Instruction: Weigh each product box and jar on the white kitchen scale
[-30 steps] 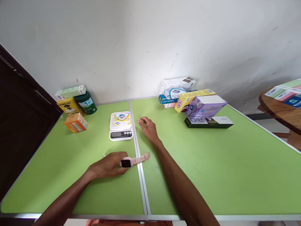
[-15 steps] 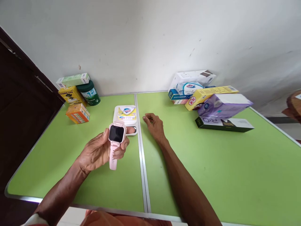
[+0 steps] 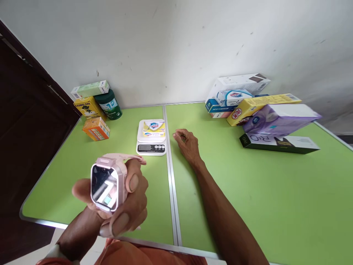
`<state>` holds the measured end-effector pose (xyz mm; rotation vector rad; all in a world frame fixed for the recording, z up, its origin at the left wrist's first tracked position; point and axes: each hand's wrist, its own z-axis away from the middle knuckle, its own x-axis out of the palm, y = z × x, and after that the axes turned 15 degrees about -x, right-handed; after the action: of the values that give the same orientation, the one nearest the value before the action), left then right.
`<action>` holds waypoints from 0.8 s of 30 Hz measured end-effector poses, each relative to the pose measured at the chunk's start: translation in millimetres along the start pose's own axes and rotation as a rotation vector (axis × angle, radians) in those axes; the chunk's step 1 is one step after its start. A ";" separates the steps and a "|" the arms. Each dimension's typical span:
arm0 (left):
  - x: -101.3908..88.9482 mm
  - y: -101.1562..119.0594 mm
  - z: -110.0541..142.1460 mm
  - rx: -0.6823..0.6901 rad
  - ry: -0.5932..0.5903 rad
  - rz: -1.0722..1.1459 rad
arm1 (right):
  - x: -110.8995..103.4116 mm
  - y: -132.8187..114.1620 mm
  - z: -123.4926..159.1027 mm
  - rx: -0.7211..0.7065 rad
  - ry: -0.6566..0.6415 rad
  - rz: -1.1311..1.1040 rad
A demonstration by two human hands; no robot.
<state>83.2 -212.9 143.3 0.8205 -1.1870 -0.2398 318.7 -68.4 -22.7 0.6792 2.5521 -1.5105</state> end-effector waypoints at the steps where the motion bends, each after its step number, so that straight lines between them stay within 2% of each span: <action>1: -1.0 2.0 -0.1 0.017 -0.056 0.004 | 0.0 0.0 -0.1 -0.007 -0.003 0.002; 3: -4.7 7.2 0.2 0.060 -0.172 0.031 | -0.1 -0.7 -0.2 -0.015 -0.005 -0.002; 4: -7.4 9.5 0.7 0.083 -0.166 0.039 | -0.2 -1.2 -0.3 -0.015 -0.005 -0.003; 10: -34.0 5.7 8.2 0.110 0.064 0.095 | -1.4 -5.6 -1.4 0.031 -0.006 -0.015; 15: -49.9 -0.7 15.7 0.149 0.172 0.121 | -1.2 -17.9 -5.5 0.049 0.042 -0.080; 19: -45.3 5.6 15.1 0.166 0.151 0.143 | 4.6 -35.3 -20.8 -0.065 0.077 -0.023; 21: -37.9 10.8 11.9 0.157 0.113 0.138 | 11.7 -42.9 -33.6 -0.167 0.015 0.031; 24: -23.4 18.7 5.8 0.158 0.038 0.104 | 27.0 -49.9 -54.3 -0.302 -0.148 0.163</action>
<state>64.5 -189.2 139.7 0.8943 -1.2199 -0.0452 280.9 -33.7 36.8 0.6855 2.4700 -1.0545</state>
